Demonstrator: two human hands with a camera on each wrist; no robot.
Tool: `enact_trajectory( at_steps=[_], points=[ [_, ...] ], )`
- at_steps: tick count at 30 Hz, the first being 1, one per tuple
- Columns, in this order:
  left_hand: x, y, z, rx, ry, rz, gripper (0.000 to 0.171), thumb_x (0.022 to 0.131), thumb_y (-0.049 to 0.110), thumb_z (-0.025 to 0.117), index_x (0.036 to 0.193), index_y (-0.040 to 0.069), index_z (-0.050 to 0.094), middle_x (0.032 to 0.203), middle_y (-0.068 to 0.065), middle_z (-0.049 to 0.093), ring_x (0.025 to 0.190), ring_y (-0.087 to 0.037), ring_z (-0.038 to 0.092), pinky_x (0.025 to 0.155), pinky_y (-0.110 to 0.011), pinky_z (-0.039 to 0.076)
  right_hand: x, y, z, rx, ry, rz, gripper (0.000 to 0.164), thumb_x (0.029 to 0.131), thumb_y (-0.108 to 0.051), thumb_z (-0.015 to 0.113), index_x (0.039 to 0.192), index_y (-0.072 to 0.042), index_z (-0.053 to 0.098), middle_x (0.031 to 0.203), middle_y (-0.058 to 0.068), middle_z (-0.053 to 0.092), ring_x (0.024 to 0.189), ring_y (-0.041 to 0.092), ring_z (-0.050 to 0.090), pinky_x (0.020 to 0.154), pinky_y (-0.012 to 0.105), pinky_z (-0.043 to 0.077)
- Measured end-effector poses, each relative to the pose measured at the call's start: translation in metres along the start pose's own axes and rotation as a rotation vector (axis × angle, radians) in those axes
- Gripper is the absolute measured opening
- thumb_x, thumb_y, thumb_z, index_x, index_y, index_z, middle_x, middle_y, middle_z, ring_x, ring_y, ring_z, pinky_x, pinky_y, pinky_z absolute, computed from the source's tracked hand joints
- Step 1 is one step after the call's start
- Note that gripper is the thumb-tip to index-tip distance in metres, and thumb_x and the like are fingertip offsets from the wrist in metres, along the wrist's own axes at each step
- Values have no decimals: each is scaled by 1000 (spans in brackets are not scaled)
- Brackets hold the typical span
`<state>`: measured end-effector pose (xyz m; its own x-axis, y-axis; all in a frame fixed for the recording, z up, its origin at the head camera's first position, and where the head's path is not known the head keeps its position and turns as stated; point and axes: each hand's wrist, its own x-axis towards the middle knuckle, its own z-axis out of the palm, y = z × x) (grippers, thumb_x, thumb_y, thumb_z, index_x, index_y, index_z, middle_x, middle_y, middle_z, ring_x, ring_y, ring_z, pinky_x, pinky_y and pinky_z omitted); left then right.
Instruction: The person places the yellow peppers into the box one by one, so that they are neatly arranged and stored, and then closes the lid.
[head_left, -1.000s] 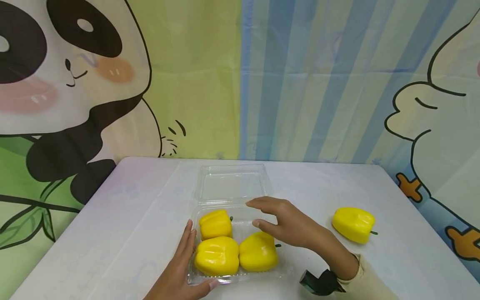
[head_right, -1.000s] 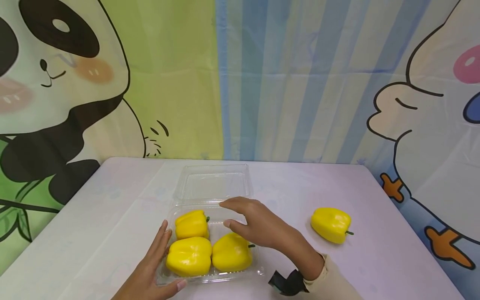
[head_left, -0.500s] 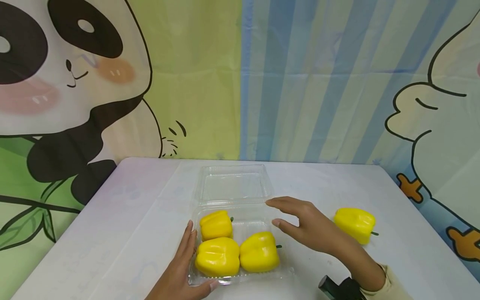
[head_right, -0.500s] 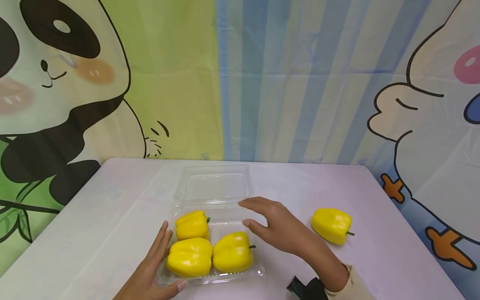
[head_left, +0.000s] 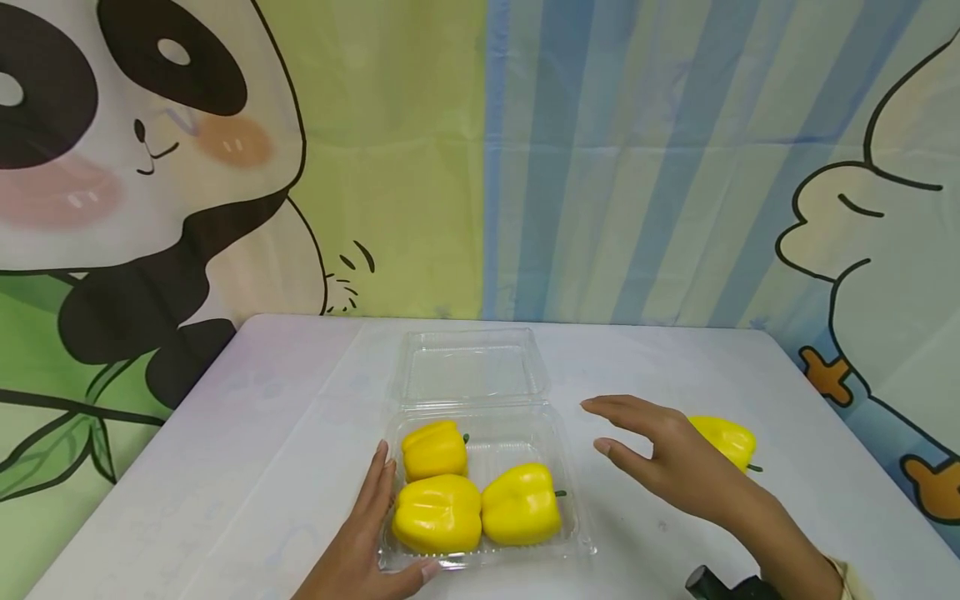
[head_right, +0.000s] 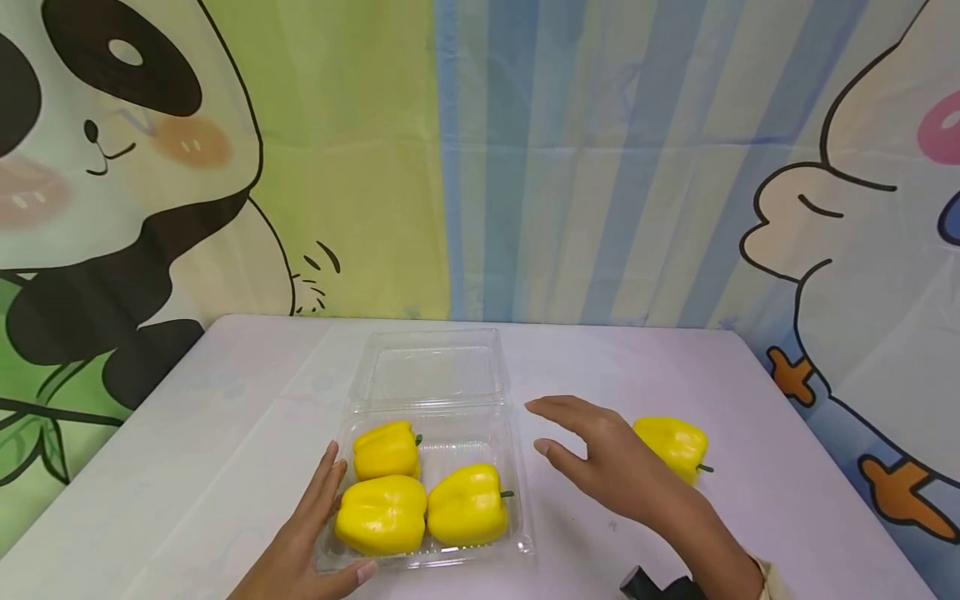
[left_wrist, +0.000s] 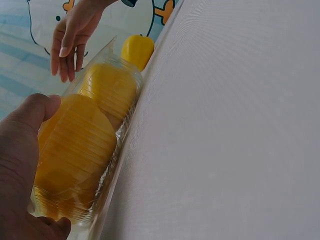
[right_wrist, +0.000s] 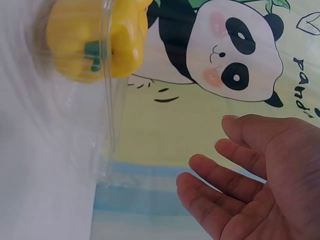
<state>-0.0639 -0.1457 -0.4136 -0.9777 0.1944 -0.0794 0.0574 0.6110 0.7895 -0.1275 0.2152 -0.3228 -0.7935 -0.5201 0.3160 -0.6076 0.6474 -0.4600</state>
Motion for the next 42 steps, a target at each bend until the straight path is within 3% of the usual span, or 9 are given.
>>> enact_trajectory(
  at_steps=[11, 25, 30, 32, 33, 37, 42],
  points=[
    [-1, 0, -1, 17, -11, -13, 123, 73, 63, 75, 156, 7, 4, 159, 11, -18, 145, -31, 8, 108, -61, 26, -16, 15, -3, -63, 40, 43, 43, 90, -18, 72, 131, -16, 61, 130, -1, 60, 116, 23, 59, 86, 41, 54],
    [0, 0, -1, 16, 7, 14, 121, 74, 59, 76, 156, 3, 7, 161, 7, -15, 145, -32, 10, 107, -61, 27, -44, 44, -13, -169, 162, 127, 53, 82, -18, 80, 131, -16, 62, 131, 12, 58, 118, 37, 54, 85, 58, 48],
    [1, 0, 1, 0, 9, 27, 120, 75, 57, 77, 156, 3, 7, 161, 5, -14, 145, -32, 7, 107, -61, 26, -57, 60, -17, -234, 179, 184, 57, 79, -23, 82, 132, -17, 61, 134, 11, 56, 119, 37, 52, 95, 40, 46],
    [1, 0, 1, 5, 14, 35, 120, 75, 57, 77, 155, 2, 7, 161, 4, -14, 145, -32, 8, 107, -61, 26, -62, 66, -19, -241, 189, 208, 58, 79, -25, 82, 133, -17, 61, 136, 12, 54, 122, 38, 49, 95, 41, 45],
    [1, 0, 1, 8, 14, 37, 120, 75, 57, 77, 155, 1, 8, 161, 4, -14, 145, -32, 8, 107, -61, 26, -65, 69, -20, -237, 196, 216, 58, 79, -25, 82, 133, -15, 60, 137, 14, 52, 122, 40, 48, 95, 42, 45],
    [1, 0, 1, 15, 21, 39, 119, 75, 57, 77, 155, 1, 9, 161, 4, -13, 145, -33, 9, 106, -62, 27, -73, 83, -24, -191, 202, 270, 66, 81, -25, 81, 138, -7, 54, 145, 22, 41, 134, 46, 30, 86, 72, 36],
    [1, -1, 2, 7, 22, 34, 119, 75, 57, 77, 155, 2, 9, 161, 5, -14, 145, -33, 9, 106, -62, 27, -82, 102, -24, -171, 189, 331, 85, 77, -23, 84, 148, -5, 40, 155, 25, 20, 143, 47, 3, 81, 83, 22]
  ],
)
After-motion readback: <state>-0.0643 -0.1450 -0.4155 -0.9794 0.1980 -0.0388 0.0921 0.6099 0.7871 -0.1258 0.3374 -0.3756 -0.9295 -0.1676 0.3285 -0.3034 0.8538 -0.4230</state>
